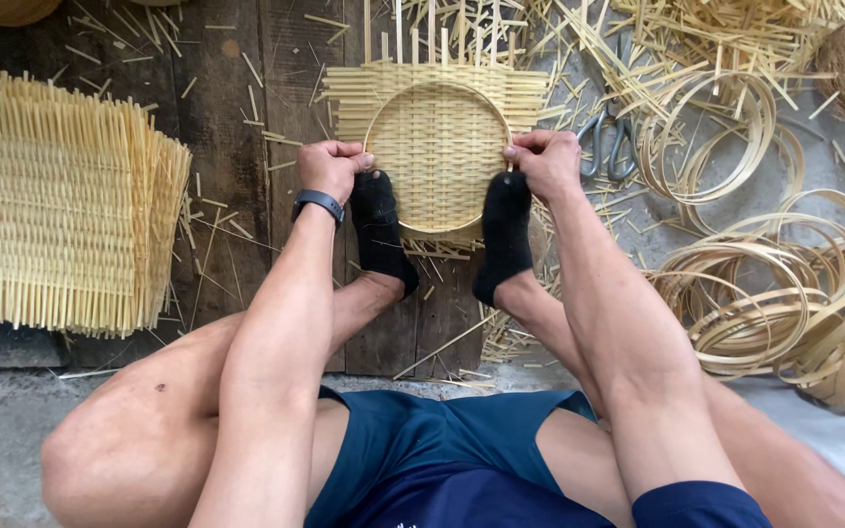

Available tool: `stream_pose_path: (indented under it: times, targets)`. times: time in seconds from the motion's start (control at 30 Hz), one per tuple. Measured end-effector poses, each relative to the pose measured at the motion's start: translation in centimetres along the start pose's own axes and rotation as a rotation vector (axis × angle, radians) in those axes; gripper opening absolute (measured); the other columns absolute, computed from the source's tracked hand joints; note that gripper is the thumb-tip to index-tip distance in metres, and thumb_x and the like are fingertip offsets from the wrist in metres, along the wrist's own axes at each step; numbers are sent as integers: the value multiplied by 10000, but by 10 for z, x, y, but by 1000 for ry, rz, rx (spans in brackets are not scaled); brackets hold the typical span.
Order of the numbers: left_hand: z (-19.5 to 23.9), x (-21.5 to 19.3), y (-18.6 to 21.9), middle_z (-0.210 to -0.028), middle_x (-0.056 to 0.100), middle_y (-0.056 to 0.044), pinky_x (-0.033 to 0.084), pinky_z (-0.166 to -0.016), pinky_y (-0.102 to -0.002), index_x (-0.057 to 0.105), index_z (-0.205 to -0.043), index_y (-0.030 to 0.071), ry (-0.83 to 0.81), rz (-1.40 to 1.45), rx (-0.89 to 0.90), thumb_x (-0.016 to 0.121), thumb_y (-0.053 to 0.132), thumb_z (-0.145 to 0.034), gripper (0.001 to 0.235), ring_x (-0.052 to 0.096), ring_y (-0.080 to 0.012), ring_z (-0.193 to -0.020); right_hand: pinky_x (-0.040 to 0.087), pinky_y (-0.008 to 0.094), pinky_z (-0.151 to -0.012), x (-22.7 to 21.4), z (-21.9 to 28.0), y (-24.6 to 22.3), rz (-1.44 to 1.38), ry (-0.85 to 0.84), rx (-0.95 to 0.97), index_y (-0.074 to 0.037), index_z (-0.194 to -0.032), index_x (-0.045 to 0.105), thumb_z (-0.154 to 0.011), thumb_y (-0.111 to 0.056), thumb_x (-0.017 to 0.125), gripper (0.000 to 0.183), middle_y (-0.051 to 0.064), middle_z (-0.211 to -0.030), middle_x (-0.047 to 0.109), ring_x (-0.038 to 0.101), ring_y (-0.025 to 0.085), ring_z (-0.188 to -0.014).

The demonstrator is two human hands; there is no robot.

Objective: The person sits on the floor and repeatedly assembles small round bamboo baskets. They place a circular bamboo ring over a flat woven bamboo mat, fold the mat into a bowl shape, and trim the excess bamboo strips with shears. The finished baskets are stacked nearby.

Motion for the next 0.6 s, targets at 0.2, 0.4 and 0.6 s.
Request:
stream_pose_path:
  times: [0.2, 0.4, 0.6]
  targets:
    - [7, -8, 26, -819, 794, -87, 602, -688, -285, 810, -860, 36, -57, -180, 4, 917, 51, -698, 195, 739, -135, -707, 545, 280, -677, -9, -1, -8, -55, -147, 21, -41, -990, 809, -802, -128, 895, 224, 85, -832, 769, 666, 124, -727]
    - [-6, 25, 95, -1172, 738, -117, 480, -1032, -479, 780, -1074, 115, 7, -617, 673, 855, 307, -860, 297, 649, -288, -1130, 383, 454, -1171, 18, 53, -109, 503, -220, -468, -76, -1419, 513, -728, -366, 867, 829, 201, -1433, 494, 444, 354, -1360]
    - [-31, 89, 106, -1291, 694, -87, 479, -1021, -493, 788, -1143, 240, -81, -631, 988, 621, 462, -1023, 303, 607, -311, -1167, 226, 688, -1179, 100, 106, -124, 947, -219, -983, -55, -1526, 433, -916, -470, 535, 745, 231, -1570, 392, 262, 440, -1496]
Point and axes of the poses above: each hand's wrist, its own z-axis away from the middle knuckle, its own x-axis out of the palm, y = z × x, the point moved 4 cm from there along -z, towards the middle knuckle
